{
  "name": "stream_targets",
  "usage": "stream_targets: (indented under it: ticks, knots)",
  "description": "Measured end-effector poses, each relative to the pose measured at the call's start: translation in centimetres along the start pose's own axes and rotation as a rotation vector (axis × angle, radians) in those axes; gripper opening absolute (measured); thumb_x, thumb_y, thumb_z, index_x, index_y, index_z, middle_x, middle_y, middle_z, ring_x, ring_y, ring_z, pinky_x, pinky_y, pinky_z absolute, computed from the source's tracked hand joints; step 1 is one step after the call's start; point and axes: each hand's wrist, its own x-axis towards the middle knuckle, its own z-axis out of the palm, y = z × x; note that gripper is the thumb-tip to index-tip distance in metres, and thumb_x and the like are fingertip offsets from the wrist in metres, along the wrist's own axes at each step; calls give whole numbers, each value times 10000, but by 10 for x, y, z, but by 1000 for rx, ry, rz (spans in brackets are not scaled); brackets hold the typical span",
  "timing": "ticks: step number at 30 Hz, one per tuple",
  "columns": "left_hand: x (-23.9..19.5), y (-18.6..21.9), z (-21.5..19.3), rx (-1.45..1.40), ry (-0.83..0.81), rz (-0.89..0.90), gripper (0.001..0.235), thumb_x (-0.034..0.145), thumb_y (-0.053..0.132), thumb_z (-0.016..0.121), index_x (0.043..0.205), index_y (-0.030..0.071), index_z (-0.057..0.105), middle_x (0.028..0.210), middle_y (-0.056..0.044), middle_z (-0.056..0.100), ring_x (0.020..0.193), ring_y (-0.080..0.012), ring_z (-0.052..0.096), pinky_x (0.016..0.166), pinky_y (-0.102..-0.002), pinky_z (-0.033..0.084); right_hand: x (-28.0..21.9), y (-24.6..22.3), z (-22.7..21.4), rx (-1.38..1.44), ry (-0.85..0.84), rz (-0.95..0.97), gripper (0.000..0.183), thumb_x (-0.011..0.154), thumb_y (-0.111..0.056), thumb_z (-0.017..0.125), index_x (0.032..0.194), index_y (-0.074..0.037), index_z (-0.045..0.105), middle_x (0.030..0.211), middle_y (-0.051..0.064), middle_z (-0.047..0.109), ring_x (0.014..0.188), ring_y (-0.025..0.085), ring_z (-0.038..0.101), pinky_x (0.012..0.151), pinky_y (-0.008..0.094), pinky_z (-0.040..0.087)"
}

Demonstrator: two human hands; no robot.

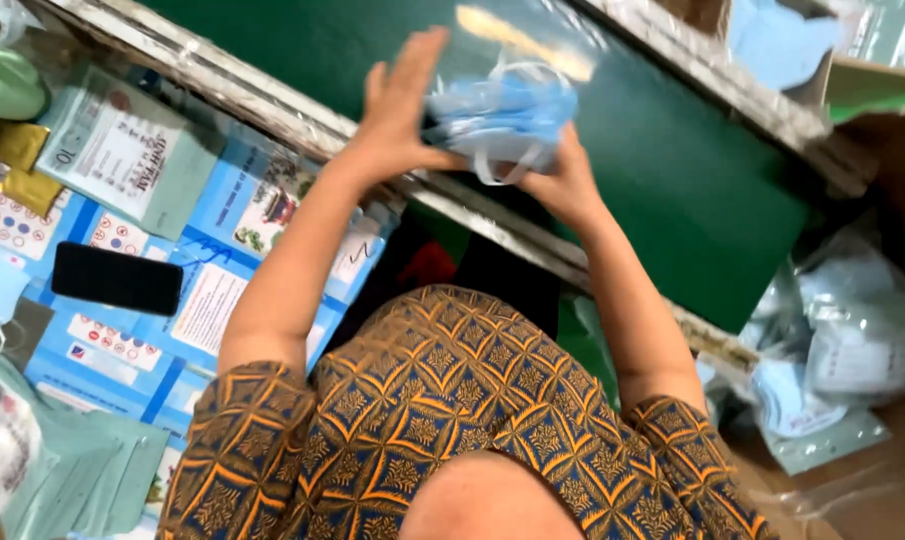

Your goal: Packing blue surgical face masks into clear plastic bags at a conveyor belt.

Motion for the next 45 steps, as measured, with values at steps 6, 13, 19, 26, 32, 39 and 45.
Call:
stream_targets:
  ticks: [6,13,19,26,32,39,45]
  knots:
    - [5,6,78,6,-315,-126,1217,831,456,928,1722,175,148,1661,-105,444,1565,-295,411,1312,-628,171,-18,37,-32,-248,65,-105,431,842,-152,897,1222,-37,730,1192,75,763,1097,213,721,998,357,570]
    - [7,30,91,70,-101,87,1319,620,444,984,1595,137,151,1521,-274,487,1397,-454,439,1081,-715,185,-37,45,-45,-521,155,-328,937,651,-213,1013,1426,-8,529,1417,199,552,1286,350,569,1105,460,467]
    - [5,55,101,-224,-227,-141,1053,809,431,863,1605,189,218,1417,-115,599,1353,-287,608,1208,-603,361,-47,34,-42,-251,352,-176,1109,653,-314,1049,1487,-49,367,1511,179,460,1395,370,508,1208,467,431]
    - [6,47,106,-12,-211,-3,1051,681,278,906,1525,103,305,1285,-155,583,1241,-382,583,995,-571,375,-46,50,-50,-842,326,-336,1178,698,-397,1087,1566,-77,359,1665,251,245,1529,401,283,1241,501,287]
    - [6,57,115,-250,-128,15,779,911,320,920,1476,210,396,1402,-76,612,1336,-303,579,1112,-389,476,-51,29,-43,-615,381,-439,1169,680,-317,1074,1556,-58,345,1635,176,395,1567,419,333,1303,502,318]
    - [8,46,110,-6,-25,188,997,570,220,901,1416,3,418,1158,-188,656,1061,-433,638,916,-589,422,-37,59,-44,-418,183,-198,846,723,-313,1010,1323,-58,471,1262,105,704,1179,234,715,1050,352,554]
    - [-15,49,121,-106,-70,42,475,819,91,764,1260,50,592,1186,-190,637,1054,-449,607,920,-513,487,-50,75,-57,-474,87,-249,651,803,-159,1016,1281,-93,579,1182,90,712,1107,233,699,1003,368,577]
